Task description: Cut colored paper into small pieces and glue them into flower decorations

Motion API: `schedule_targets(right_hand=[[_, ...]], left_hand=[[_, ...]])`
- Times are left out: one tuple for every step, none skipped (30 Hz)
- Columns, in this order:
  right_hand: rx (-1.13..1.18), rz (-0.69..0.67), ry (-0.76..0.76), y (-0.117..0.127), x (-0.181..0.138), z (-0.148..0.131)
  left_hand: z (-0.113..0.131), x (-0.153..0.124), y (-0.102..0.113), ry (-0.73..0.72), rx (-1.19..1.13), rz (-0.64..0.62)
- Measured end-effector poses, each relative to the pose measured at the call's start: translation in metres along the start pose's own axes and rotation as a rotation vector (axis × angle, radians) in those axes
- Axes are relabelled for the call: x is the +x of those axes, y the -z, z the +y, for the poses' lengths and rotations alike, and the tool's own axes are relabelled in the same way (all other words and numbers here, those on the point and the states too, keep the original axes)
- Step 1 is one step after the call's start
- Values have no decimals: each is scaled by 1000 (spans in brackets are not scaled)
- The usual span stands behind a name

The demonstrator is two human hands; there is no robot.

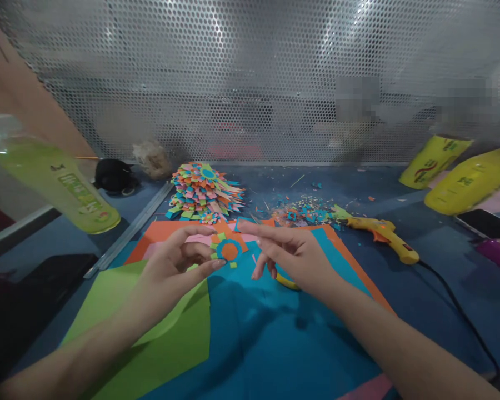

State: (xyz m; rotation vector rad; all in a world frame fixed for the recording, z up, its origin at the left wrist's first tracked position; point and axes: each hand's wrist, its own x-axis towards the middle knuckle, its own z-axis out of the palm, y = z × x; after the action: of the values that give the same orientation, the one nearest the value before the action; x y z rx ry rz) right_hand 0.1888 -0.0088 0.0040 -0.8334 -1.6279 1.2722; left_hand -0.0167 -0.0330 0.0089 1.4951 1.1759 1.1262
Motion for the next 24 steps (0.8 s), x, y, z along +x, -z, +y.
schedule_targets(right_hand=[[-39,-6,-6,-1,0,0],[-99,-9,-10,-2,-1,0],[-180,-13,-11,-3,-1,1],[-268,-19,-8,-4,0,2],[-348,-23,-1,-4,0,4],[-408,-23,7,-5,0,6],[-445,-28,16,-5,0,7],[-461,-37,22,-5,0,8],[-462,-48,21,-5,0,8],[-457,-59,18,-6,0,8],[-453,-77,11,-6,-1,6],[-444,-96,-2,-7,-1,5],[-432,-112,-18,-8,-1,3],[-417,-125,-36,-9,-1,1],[-398,-136,-53,-9,-1,-1],[-377,-145,-70,-10,-1,-2],[-354,-155,-84,-10,-1,-4],[-329,-163,-94,-9,-2,-6],[-303,-170,-98,-9,-2,-7],[-275,-170,-97,-8,-2,-8],[-246,-165,-89,-7,-2,-9],[-215,-153,-75,-7,-2,-10],[-182,-134,-57,-6,-2,-10],[-145,-111,-37,-6,-2,-10]], left_hand=[[1,-1,0,-5,12,0],[1,-1,0,-8,24,-3],[2,-1,0,-11,34,-6],[3,-2,0,-12,42,-9],[3,-1,0,-13,48,-10],[3,-1,0,-13,55,-10],[2,-1,1,-15,63,-8],[2,0,1,-17,68,-8],[1,1,1,-18,71,-9],[1,1,1,-21,70,-10],[0,1,1,-23,70,-12],[0,2,0,-27,70,-11],[0,2,0,-28,75,-8],[-1,2,0,-29,82,-4],[-1,2,0,-29,91,3],[-1,2,0,-29,101,7],[-2,2,0,-29,109,7],[-3,2,1,-29,116,6],[-4,2,1,-30,121,2],[-5,2,2,-32,126,-2],[-6,3,2,-31,127,-6],[-6,3,2,-30,127,-8],[-6,3,2,-24,125,-10],[-5,3,2,-15,123,-14]])
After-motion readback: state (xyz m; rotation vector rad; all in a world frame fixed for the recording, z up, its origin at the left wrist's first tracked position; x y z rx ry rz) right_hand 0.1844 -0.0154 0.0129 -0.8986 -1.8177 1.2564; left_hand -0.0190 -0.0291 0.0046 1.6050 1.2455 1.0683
